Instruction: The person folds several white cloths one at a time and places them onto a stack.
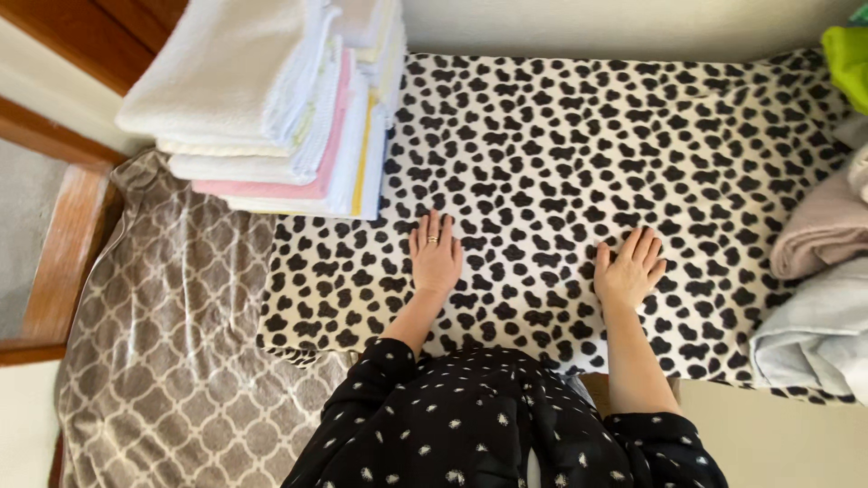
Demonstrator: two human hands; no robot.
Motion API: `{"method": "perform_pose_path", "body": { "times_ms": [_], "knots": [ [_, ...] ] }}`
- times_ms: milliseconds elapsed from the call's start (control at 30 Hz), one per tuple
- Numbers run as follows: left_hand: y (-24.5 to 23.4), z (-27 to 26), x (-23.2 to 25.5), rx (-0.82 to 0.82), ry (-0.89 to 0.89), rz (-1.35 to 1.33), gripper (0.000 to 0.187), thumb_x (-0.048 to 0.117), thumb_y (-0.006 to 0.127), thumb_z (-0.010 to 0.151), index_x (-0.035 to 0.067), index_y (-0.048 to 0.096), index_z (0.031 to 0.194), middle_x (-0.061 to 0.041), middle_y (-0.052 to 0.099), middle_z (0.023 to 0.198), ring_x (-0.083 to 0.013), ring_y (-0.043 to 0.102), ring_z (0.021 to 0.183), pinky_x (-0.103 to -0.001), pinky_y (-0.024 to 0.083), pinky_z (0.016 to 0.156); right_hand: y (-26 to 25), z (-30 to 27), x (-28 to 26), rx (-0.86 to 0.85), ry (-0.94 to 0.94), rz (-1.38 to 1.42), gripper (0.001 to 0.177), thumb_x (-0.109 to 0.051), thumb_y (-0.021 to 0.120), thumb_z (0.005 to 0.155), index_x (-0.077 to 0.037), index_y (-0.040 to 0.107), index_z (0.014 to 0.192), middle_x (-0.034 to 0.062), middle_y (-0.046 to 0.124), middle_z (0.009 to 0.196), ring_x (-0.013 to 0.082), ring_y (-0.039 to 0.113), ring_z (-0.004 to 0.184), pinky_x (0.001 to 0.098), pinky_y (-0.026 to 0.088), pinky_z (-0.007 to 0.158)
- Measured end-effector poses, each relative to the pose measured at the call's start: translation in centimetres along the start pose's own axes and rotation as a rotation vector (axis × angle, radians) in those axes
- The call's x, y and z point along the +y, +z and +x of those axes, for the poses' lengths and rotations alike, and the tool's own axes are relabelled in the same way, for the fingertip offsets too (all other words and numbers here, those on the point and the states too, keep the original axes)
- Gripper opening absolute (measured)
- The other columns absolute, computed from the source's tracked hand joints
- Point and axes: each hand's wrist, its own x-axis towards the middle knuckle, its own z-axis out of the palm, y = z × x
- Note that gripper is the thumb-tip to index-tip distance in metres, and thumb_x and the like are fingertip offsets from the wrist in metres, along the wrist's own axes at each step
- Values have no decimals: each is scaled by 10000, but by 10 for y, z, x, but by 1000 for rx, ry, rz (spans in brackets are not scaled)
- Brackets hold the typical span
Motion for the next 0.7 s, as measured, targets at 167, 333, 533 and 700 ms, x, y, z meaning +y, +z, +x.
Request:
{"method": "perform_pose_path", "body": {
  "times_ms": [167, 333, 533, 700],
  "knots": [
    [-3, 4, 1, 20, 7, 38, 507, 329, 615, 897, 148, 621, 1371, -161, 542, 1486, -328, 505, 1367, -527, 352, 1109, 6, 0, 15, 123, -24, -11, 794, -591, 415, 1034, -73, 337, 1630, 192, 277, 1692, 339, 204, 1561, 584, 130, 1207],
    [-5, 6, 3, 47, 18, 55, 480, 310, 614, 906, 150, 638, 1358, -154, 567, 1465, -324, 531, 1349, -516, 374, 1097, 4, 54, 77, 23, -54, 68, 506, -484, 596, 958, -171, 581, 1355, 93, 520, 1379, 341, 499, 1275, 523, 399, 1045],
    [-32, 11, 17, -252, -128, -20, 499, 324, 416, 1043, 121, 529, 1485, -109, 408, 1606, -299, 343, 1489, -508, 210, 1236, -83, 205, 265, 391, 185, 245, 240, -443, 702, 1016, -215, 774, 1043, 17, 737, 808, 280, 696, 680, 414, 521, 601],
    [-8, 0, 8, -49, -66, 138, 489, 349, 551, 967, 217, 591, 1436, -72, 518, 1536, -261, 473, 1419, -469, 325, 1172, -167, 301, 323, 154, 139, 644, 216, -372, 692, 1051, -169, 752, 1092, 50, 735, 870, 285, 697, 738, 398, 527, 620]
  ]
}}
